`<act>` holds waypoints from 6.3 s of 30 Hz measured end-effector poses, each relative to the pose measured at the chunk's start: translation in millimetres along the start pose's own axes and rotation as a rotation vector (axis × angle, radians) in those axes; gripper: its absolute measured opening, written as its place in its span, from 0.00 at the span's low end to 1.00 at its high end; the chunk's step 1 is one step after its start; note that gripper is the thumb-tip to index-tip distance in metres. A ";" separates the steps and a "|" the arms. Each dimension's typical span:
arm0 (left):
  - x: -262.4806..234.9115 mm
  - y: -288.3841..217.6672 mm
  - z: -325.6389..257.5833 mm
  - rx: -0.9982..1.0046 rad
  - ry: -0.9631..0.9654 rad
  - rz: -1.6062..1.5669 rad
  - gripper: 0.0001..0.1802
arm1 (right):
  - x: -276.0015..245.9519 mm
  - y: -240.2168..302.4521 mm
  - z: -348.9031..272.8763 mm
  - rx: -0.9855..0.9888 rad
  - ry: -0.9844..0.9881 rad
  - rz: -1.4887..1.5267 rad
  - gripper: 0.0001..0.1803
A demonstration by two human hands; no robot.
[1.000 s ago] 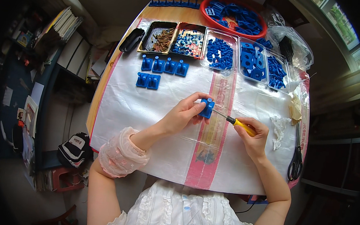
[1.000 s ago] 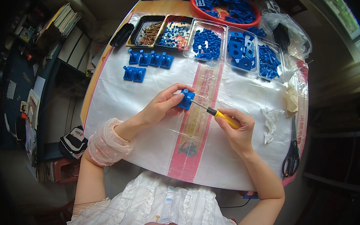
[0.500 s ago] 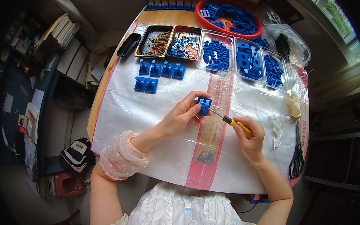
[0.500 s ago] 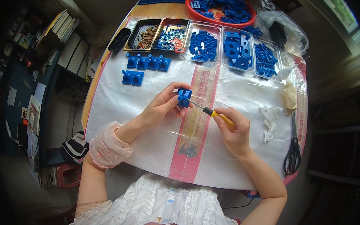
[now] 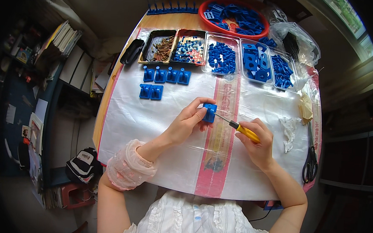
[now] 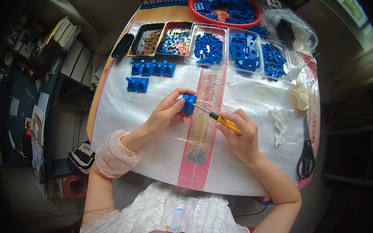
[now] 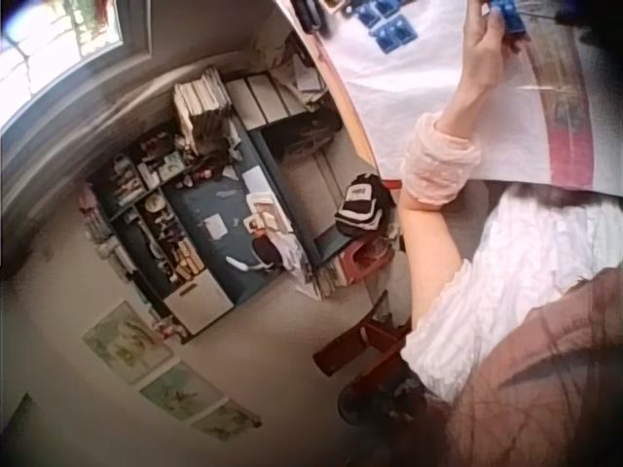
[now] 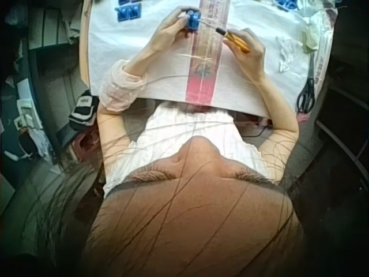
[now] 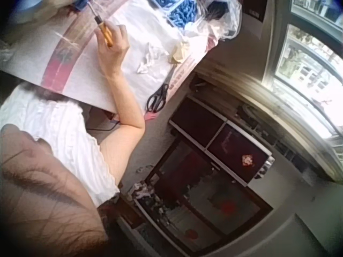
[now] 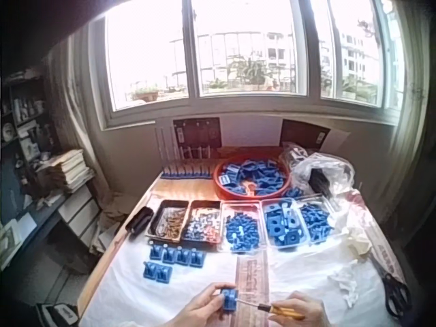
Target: Assembling a blue plastic component using a screwdriver and needle-nose pliers at a workbench.
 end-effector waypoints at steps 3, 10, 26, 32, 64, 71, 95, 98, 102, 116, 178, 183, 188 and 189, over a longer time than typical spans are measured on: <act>0.2 -0.4 0.0 0.009 0.016 -0.045 0.22 | -0.9 -5.4 -0.7 0.104 0.059 -0.009 0.11; 2.2 -3.9 0.0 -0.024 0.005 -0.045 0.22 | -1.3 -20.2 -5.0 0.213 0.017 0.022 0.06; 1.4 1.3 1.4 -0.097 -0.001 -0.432 0.21 | -2.7 -4.5 0.3 0.011 -0.025 -0.005 0.16; 0.3 -1.3 1.8 -0.106 -0.014 -0.445 0.22 | -5.2 -9.4 1.1 0.089 -0.020 -0.012 0.12; 2.0 2.2 0.8 -0.057 0.054 -0.331 0.23 | -1.7 -6.4 1.5 0.042 0.019 -0.081 0.06; 1.9 3.5 1.3 -0.054 0.050 -0.336 0.22 | -0.6 -8.1 -2.5 0.168 0.002 -0.032 0.07; 4.8 -2.2 -0.1 -0.007 0.046 -0.196 0.22 | 0.4 -11.7 -1.5 0.180 0.066 -0.101 0.05; 4.3 -3.0 -0.7 0.000 0.030 -0.164 0.21 | 1.7 -9.9 0.3 0.164 0.076 -0.129 0.06; 3.8 -3.4 -0.6 0.003 0.034 -0.197 0.21 | 2.4 -12.8 -3.0 0.165 0.074 -0.131 0.06; 4.6 0.8 -0.4 0.006 0.041 -0.186 0.20 | 3.9 -6.7 0.8 0.195 0.093 -0.074 0.05; 6.5 0.6 -0.4 -0.006 0.029 -0.182 0.20 | 3.2 -6.3 0.5 0.112 0.120 -0.169 0.06; 6.8 -1.2 -1.1 -0.026 0.041 -0.280 0.20 | 4.6 0.0 0.0 0.046 0.083 -0.235 0.06; 7.2 0.2 0.5 -0.041 0.050 -0.296 0.20 | 4.6 1.7 -4.2 -0.014 0.064 -0.338 0.07; 7.2 0.4 0.9 -0.046 0.042 -0.296 0.20 | 4.8 2.0 -4.8 -0.028 0.058 -0.355 0.07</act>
Point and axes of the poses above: each hand's wrist, its own z-axis towards the middle knuckle, its own x-axis out of the palm, y = z × x, the point moved 8 cm from there along z, towards the middle knuckle, and after that the axes turned 9 degrees about z, right-handed, at the moved point
